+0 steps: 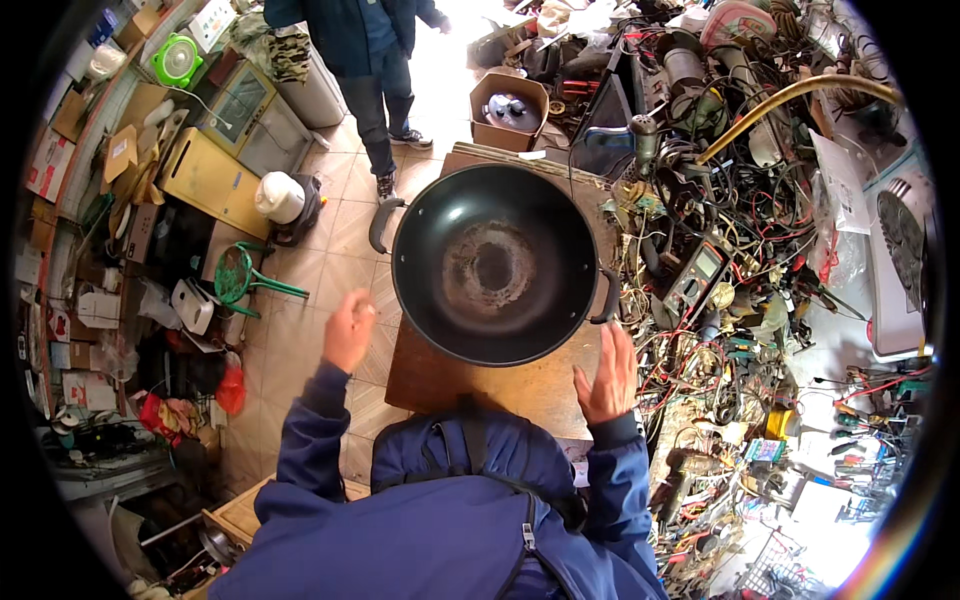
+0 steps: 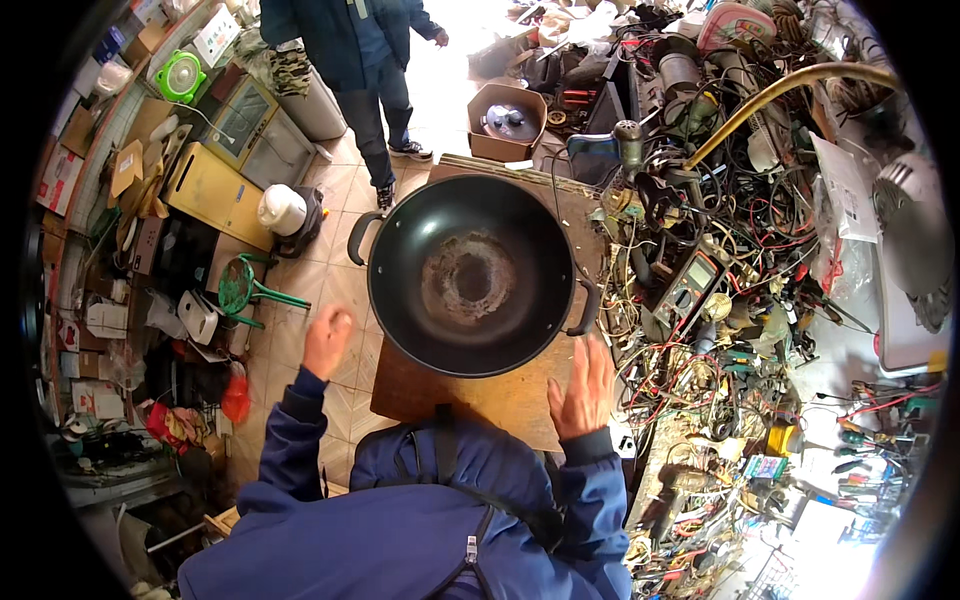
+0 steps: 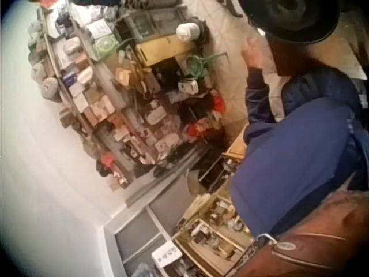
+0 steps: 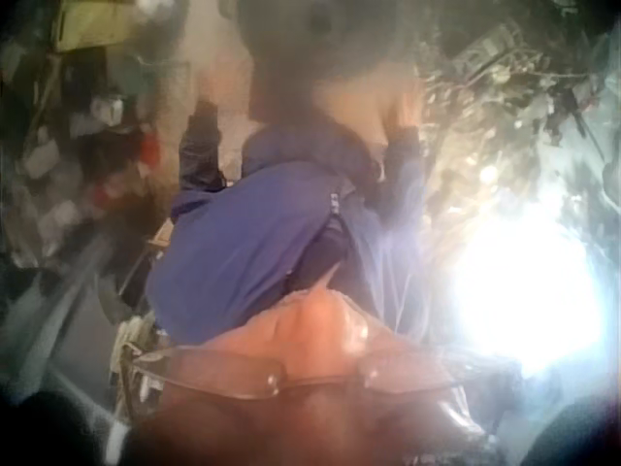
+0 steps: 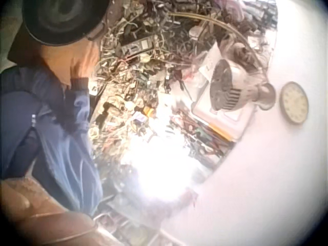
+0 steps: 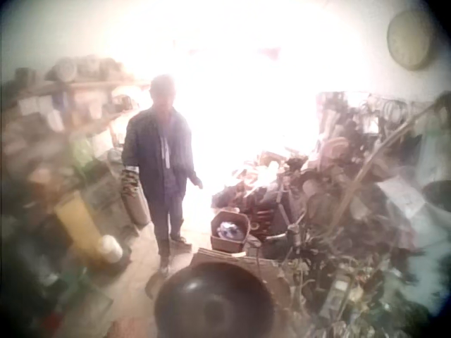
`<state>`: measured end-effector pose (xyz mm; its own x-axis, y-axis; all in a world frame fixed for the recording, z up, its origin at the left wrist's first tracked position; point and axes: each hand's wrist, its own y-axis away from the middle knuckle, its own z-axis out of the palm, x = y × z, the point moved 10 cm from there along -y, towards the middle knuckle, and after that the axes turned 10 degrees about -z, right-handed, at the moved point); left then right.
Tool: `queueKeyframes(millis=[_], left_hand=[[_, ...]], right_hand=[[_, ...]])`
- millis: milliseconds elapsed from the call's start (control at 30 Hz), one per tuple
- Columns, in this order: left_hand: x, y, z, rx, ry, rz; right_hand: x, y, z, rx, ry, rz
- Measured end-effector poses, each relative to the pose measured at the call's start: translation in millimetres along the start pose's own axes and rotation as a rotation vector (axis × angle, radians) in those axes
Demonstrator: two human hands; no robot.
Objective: The person disassembles a black circular electronic device on a cluttered workbench. They use a power drill to remove screws from the casing, then use pliers to strip and manipulate internal wires. The person also retrieves a small component from a shelf and handles it with their hands.
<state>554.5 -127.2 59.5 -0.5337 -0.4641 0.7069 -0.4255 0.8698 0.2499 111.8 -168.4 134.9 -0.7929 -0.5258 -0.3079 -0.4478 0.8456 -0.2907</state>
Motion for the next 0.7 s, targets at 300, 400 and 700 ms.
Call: queueKeyframes(millis=[300,400,700], left_hand=[[-14.3,-92.3,35.8,-0.071,0.504,0.033],[-11.2,-80.6,52.2,-0.115,0.624,-0.020],[-86.1,-42.7,126.5,-0.346,0.820,-0.387]], right_hand=[[-163.3,-78.0,81.3,-0.322,-0.052,-0.416],[-181.9,-72.1,142.0,-0.266,0.008,-0.352],[-182.7,-88.6,108.4,-0.102,-0.057,-0.303]])
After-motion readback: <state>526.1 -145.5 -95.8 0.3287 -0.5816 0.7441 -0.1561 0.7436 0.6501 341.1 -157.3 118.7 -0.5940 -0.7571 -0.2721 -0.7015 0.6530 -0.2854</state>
